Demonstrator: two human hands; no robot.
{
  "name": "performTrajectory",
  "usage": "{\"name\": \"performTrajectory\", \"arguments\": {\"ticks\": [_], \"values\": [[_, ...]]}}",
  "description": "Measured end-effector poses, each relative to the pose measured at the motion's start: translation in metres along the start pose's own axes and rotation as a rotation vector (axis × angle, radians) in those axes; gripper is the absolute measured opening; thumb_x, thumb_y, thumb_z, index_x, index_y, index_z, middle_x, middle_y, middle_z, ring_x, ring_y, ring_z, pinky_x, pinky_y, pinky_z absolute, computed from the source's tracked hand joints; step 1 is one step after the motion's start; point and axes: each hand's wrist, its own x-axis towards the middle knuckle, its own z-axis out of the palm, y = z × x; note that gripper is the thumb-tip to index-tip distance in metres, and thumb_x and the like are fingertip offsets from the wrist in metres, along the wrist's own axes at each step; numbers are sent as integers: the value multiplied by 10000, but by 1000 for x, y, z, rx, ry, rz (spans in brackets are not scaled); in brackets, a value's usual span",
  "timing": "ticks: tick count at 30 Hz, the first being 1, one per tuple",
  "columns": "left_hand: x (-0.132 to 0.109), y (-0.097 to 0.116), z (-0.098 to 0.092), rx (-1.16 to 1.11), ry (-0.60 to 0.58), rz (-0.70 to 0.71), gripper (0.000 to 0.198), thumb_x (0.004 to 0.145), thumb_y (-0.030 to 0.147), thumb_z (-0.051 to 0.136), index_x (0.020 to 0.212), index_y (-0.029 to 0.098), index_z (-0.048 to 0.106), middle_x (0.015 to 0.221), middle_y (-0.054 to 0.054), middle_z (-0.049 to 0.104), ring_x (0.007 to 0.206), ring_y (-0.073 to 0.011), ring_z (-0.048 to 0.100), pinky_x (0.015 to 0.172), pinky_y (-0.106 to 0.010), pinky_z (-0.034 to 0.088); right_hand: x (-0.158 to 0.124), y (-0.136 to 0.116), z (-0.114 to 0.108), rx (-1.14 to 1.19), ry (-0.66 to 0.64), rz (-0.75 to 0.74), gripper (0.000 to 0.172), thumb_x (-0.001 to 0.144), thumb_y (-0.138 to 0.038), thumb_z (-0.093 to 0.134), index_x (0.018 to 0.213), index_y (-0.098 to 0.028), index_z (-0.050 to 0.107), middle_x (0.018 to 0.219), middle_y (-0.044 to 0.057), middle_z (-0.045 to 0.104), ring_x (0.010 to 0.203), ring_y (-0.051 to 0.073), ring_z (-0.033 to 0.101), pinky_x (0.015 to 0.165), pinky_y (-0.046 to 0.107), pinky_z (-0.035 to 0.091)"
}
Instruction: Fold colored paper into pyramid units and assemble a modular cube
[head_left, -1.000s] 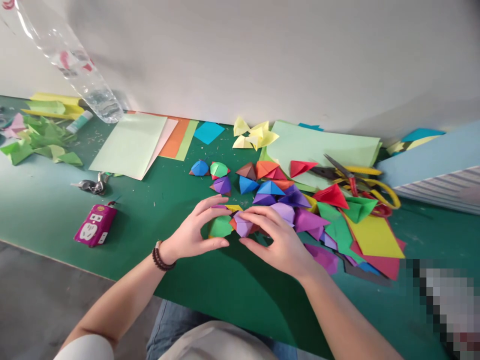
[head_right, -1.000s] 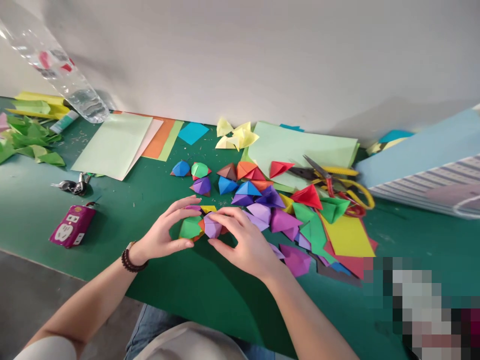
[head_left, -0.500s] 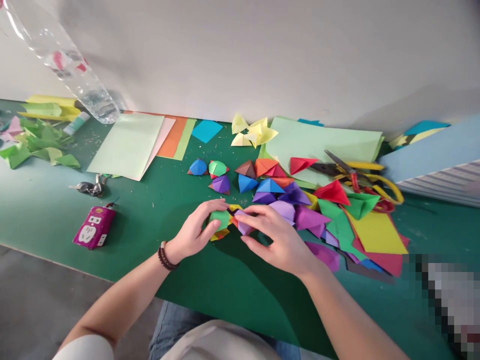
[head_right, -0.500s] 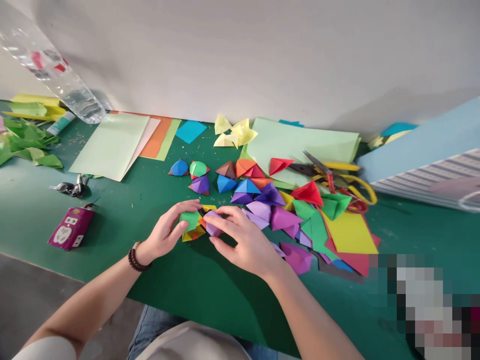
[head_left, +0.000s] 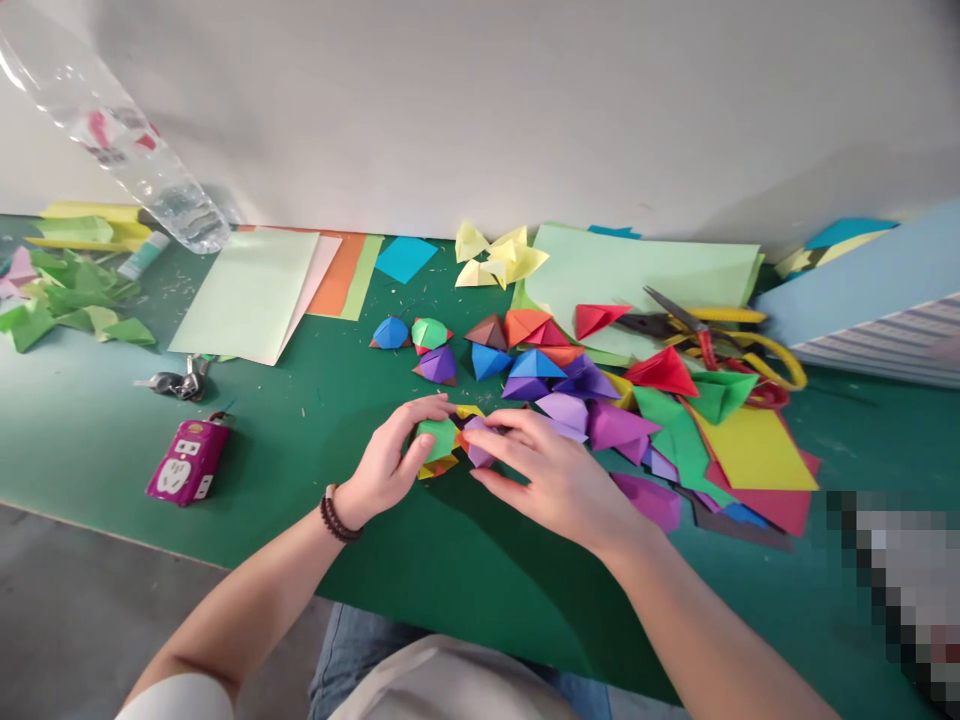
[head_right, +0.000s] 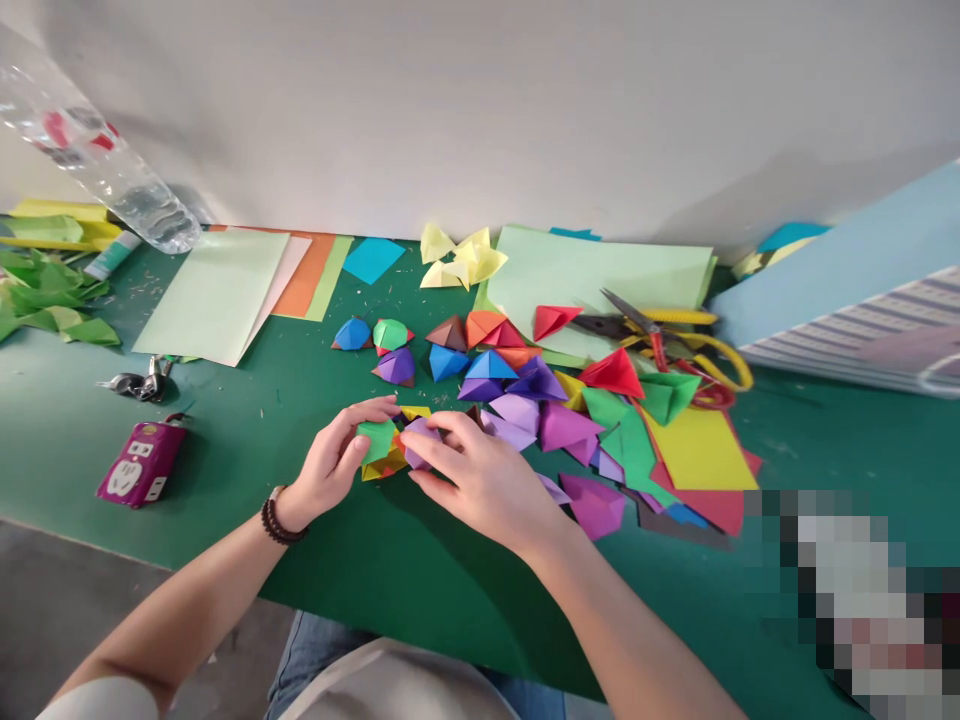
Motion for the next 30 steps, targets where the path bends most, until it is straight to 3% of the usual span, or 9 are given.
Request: {"name": "performTrajectory", "arguments": {"ticks": [14, 21, 30], "values": [[3, 5, 2, -35, 41, -96, 295, 1009, 356, 388, 1135, 188, 595, 1225, -112, 661, 1231, -230, 585, 1050, -404, 454, 2, -3, -4, -162, 13, -56, 280, 941, -242, 531, 1204, -210, 622, 1088, 126, 648, 884, 235, 708, 695, 355, 618], [3, 6, 5, -15, 43, -96, 300, 1008, 358, 379, 1134, 189, 592, 1216, -114, 662, 1230, -235, 581, 1050, -424, 453, 2, -4, -5, -189, -10, -36, 286, 943, -249, 531, 1207, -253, 640, 1106, 106, 658, 880, 221, 707, 698, 335, 613], [1, 4, 12, 97, 33, 20, 298, 1002, 378, 386, 1191, 198, 529, 1206, -131, 637, 1242, -247, 559, 1043, -441, 449, 2, -1, -2, 12, 41, -5, 377, 926, -273, 592, 1296, -255, 518, 1142, 98, 674, 1028, 244, 683, 853, 402, 602]]}}
